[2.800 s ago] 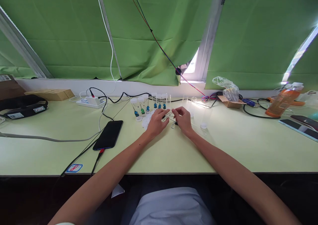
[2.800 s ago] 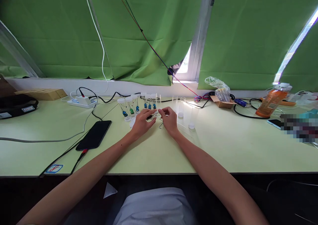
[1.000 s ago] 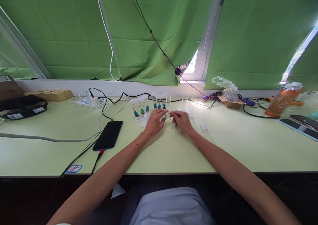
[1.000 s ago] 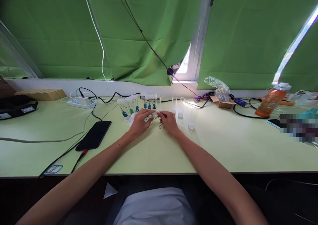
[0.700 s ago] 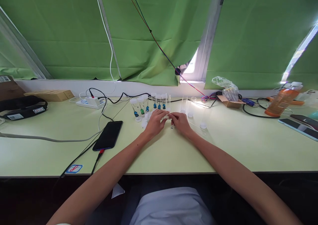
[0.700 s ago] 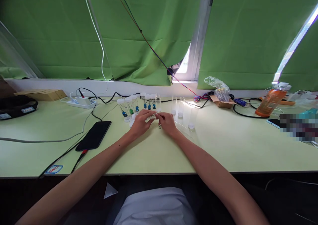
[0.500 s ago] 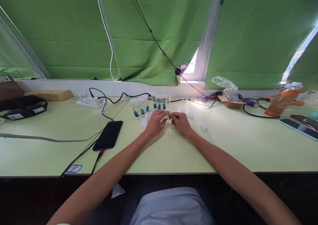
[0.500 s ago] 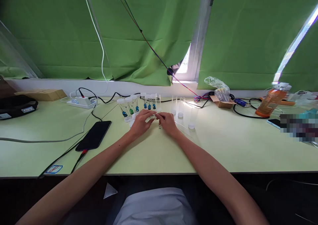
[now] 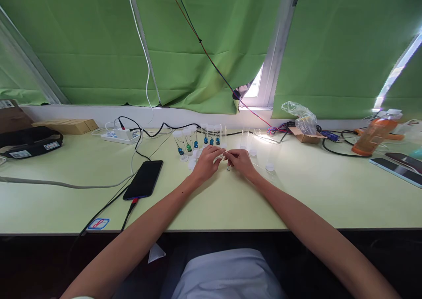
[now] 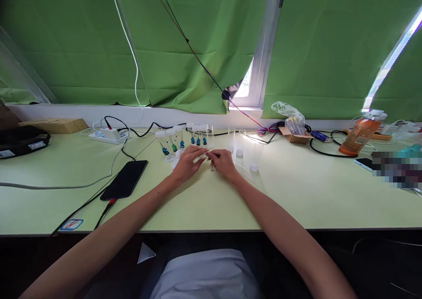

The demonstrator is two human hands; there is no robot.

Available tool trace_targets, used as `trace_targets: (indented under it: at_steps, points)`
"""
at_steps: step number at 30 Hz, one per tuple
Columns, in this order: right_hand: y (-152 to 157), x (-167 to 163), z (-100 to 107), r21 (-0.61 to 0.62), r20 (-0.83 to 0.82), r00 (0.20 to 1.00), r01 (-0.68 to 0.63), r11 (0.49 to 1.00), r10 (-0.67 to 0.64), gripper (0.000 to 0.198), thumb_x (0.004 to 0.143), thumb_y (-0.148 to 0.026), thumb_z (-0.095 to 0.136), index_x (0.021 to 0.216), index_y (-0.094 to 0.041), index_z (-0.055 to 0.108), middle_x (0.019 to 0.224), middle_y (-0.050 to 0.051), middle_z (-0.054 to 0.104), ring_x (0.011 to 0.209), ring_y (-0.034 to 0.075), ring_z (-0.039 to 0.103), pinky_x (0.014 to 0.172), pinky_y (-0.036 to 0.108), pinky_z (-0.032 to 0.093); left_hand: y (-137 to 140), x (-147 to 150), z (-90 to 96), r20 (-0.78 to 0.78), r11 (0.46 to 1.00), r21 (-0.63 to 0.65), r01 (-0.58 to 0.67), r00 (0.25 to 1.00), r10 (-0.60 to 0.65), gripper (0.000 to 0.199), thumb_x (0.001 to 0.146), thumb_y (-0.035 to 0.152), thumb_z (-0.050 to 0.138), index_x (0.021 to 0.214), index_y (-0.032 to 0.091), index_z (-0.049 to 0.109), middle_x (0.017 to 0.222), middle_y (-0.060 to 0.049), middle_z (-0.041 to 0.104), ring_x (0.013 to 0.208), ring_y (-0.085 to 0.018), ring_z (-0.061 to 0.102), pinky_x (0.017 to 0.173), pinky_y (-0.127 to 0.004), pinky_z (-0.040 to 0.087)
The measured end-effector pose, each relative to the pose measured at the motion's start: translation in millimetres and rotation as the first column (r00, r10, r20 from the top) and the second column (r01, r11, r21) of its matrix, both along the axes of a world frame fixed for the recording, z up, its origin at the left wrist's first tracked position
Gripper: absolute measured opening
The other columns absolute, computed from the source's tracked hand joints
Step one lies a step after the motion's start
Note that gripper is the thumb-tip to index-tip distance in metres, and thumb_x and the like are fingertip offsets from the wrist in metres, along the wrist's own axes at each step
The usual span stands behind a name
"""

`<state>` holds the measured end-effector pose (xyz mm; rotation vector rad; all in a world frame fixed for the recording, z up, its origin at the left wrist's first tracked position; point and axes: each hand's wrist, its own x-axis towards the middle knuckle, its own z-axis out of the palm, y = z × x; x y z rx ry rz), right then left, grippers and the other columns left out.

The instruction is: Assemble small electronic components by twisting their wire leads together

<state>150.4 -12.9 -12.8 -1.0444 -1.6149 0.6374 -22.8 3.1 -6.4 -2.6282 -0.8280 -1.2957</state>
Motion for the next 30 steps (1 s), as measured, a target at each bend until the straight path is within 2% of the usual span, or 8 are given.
trace_targets:
  at_steps: [9,15,18,23,26,30]
  points:
    - [0.6,1.5,-1.2,-0.038,-0.035,0.999,-0.032,0.999,0.031,0.033,0.082,-0.041,0.060,0.060,-0.018,0.065,0.047,-0.001,0.057,0.043,0.011,0.050,0.051,0.024,0.042,0.3,-0.3,-0.5,-0.049,1.000,0.016,0.006,0.999,-0.005,0.031,0.085,0.008,0.058,0.111,0.022,0.066,0.106,-0.006,0.068,0.099,-0.021,0.057,0.087,-0.038,0.049]
    - [-1.2,-1.3,0.6,-0.059,-0.106,0.993,-0.067,0.996,0.060,0.032,0.082,-0.042,0.061,0.062,-0.017,0.066,0.049,-0.001,0.057,0.042,0.011,0.050,0.049,0.024,0.042,-0.1,0.5,0.9,-0.027,1.000,0.011,-0.012,1.000,0.012,0.033,0.085,0.008,0.057,0.112,0.025,0.066,0.104,-0.005,0.068,0.098,-0.021,0.058,0.087,-0.039,0.050]
    - [-2.7,-3.7,2.4,-0.022,-0.152,0.987,-0.055,0.998,0.051,0.031,0.083,-0.045,0.061,0.068,-0.018,0.067,0.055,0.000,0.059,0.044,0.011,0.051,0.048,0.024,0.042,1.0,1.8,2.2,0.016,0.999,0.028,-0.015,1.000,0.015,0.033,0.085,0.010,0.058,0.114,0.024,0.065,0.105,-0.006,0.068,0.098,-0.021,0.059,0.087,-0.039,0.051]
    - [-4.5,-7.1,4.7,0.080,-0.166,0.984,0.084,0.993,-0.070,0.038,0.089,-0.054,0.050,0.084,-0.020,0.066,0.074,0.001,0.065,0.047,0.010,0.055,0.048,0.023,0.043,-1.7,4.3,9.8,0.173,0.998,0.031,-0.057,0.984,0.050,0.030,0.088,0.017,0.060,0.117,0.023,0.064,0.105,-0.007,0.065,0.099,-0.019,0.061,0.084,-0.034,0.053]
    - [-4.7,-7.9,4.6,0.095,-0.145,0.982,0.138,0.986,-0.123,0.041,0.092,-0.055,0.042,0.089,-0.021,0.064,0.074,0.001,0.064,0.046,0.009,0.055,0.048,0.023,0.043,-7.4,5.2,16.6,0.280,0.997,0.012,-0.076,0.957,0.070,0.030,0.088,0.027,0.062,0.117,0.024,0.063,0.105,-0.006,0.062,0.092,-0.017,0.063,0.083,-0.032,0.053]
    - [-3.6,-7.3,3.9,0.107,-0.073,0.984,0.169,0.980,-0.161,0.038,0.094,-0.050,0.040,0.087,-0.020,0.062,0.073,0.000,0.064,0.047,0.010,0.055,0.052,0.023,0.043,-13.3,7.5,19.7,0.347,0.998,-0.024,-0.056,0.936,0.061,0.033,0.088,0.034,0.062,0.119,0.025,0.060,0.105,-0.006,0.060,0.093,-0.016,0.063,0.086,-0.032,0.053]
